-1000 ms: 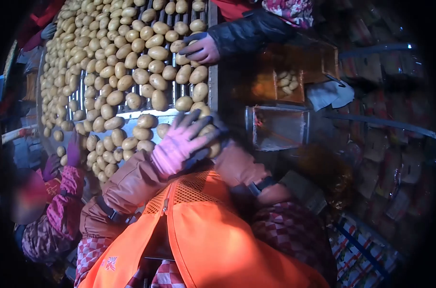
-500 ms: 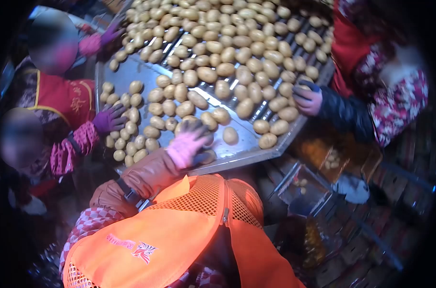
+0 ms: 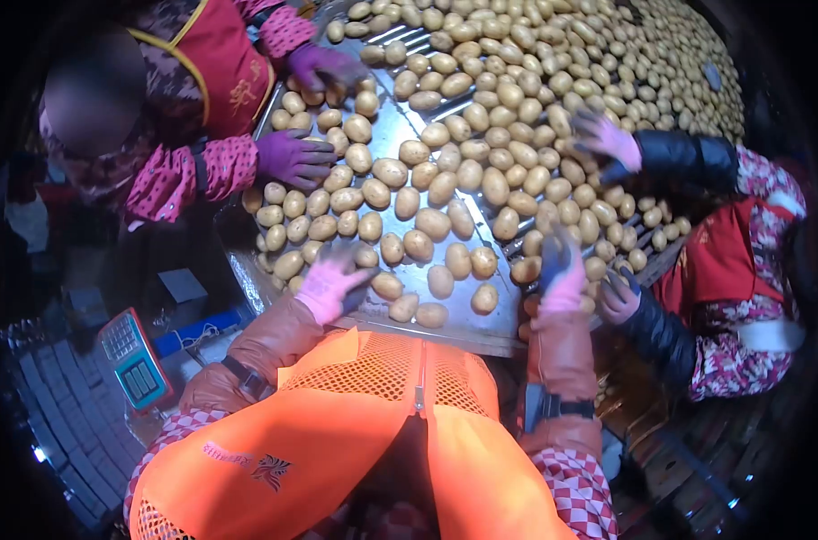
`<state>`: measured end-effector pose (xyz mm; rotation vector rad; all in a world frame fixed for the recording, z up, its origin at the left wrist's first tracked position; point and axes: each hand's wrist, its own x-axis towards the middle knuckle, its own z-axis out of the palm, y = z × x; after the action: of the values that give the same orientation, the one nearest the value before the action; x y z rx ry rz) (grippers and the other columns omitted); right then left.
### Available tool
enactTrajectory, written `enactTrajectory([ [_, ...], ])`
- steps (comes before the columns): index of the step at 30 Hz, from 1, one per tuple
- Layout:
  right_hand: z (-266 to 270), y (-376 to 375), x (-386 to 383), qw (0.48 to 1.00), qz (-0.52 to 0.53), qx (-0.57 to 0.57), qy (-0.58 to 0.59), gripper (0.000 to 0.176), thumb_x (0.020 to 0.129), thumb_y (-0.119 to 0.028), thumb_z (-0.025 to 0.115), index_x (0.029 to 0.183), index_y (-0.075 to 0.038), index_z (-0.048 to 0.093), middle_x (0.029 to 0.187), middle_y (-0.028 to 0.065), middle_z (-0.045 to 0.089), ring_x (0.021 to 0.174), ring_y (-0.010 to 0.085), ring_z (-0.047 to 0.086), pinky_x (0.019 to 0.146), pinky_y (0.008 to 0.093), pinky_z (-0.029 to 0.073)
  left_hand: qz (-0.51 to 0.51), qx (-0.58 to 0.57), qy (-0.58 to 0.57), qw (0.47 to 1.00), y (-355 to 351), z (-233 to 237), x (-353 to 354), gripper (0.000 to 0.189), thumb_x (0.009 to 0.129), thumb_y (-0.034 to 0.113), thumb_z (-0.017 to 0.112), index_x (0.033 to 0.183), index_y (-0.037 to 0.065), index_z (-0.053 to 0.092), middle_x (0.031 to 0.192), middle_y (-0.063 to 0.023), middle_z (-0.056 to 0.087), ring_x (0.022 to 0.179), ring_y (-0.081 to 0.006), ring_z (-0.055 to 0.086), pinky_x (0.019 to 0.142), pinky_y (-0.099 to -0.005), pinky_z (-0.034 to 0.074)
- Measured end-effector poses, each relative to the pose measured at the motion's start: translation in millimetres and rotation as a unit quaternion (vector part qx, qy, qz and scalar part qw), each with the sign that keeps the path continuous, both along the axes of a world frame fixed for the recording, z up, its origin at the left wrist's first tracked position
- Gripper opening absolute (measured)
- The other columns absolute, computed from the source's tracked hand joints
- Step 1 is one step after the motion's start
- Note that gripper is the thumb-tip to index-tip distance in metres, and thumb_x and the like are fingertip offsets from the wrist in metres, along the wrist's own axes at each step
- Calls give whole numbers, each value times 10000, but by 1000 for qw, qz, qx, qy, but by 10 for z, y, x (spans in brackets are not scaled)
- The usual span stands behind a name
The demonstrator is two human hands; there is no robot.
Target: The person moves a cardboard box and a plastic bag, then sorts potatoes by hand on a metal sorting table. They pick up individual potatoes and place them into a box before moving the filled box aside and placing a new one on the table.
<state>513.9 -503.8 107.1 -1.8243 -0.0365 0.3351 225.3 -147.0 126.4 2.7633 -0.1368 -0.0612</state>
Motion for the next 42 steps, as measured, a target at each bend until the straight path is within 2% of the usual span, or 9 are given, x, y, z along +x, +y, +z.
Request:
enactTrajectory([
  [3,-151,516,363,995,-18,89,-39,500,1022,-211,627,1459,-1,507,1457,131,522,1311,221,521,1080,337,463,156,10,17,988,119,-44,-215,349,854,285,743,1196,218,721,1353,-149,600,1286,-375,538,1165,-597,299],
  [6,47,1360,-198,739,139,-628,-200,623,917,-286,655,1474,-60,494,1516,234,443,1436,472,362,1188,528,328,271,-47,22,961,225,-201,-394,246,868,219,728,1112,189,747,1249,-126,666,1188,-349,613,1138,-515,369],
  [14,161,971,-1019,805,488,-301,-154,512,878,-173,677,1369,-46,607,1481,185,529,1429,414,427,1153,483,402,372,-139,-127,909,543,-241,-102,324,873,-38,574,1128,76,738,1156,-162,714,1119,-329,672,982,-403,520],
  [16,176,890,-1067,943,308,-36,123,414,902,-162,684,1299,-49,666,1372,156,638,1283,323,600,1068,409,490,319,-142,48,936,407,-61,179,426,900,42,557,1310,113,649,1263,-189,671,1161,-374,646,992,-445,515],
  [24,327,981,-1034,956,276,-97,19,349,959,-196,639,1275,-54,685,1192,138,724,1159,240,674,1010,338,515,256,-45,214,942,252,-44,589,419,948,249,594,1366,239,584,1183,-212,678,1117,-400,657,941,-503,520],
  [29,528,1118,-1133,851,54,279,442,368,1022,-194,564,1360,-56,612,1228,93,700,1109,232,675,939,337,530,246,-191,224,923,-187,565,726,567,916,438,718,1441,286,568,1162,-191,719,1040,-387,701,904,-451,550],
  [32,263,1177,-1151,944,321,74,-15,371,1026,-162,550,1379,-49,581,1240,93,674,1100,233,665,878,319,532,137,-307,56,940,-86,153,1138,608,931,442,700,1450,159,554,1230,-168,697,1132,-375,671,964,-463,523],
  [38,-52,628,-525,933,140,132,304,293,969,-107,605,1231,7,668,1054,110,722,905,240,698,806,350,558,57,40,-48,996,378,-293,703,659,876,337,713,1466,138,497,1493,-165,479,1396,-411,432,1146,-594,330],
  [42,326,629,-93,948,199,-207,-136,413,900,-96,644,1312,-111,651,1099,172,705,988,331,700,853,400,570,286,8,-72,955,257,-419,403,470,871,143,674,1337,108,619,1371,-205,552,1296,-421,500,1116,-520,381],
])
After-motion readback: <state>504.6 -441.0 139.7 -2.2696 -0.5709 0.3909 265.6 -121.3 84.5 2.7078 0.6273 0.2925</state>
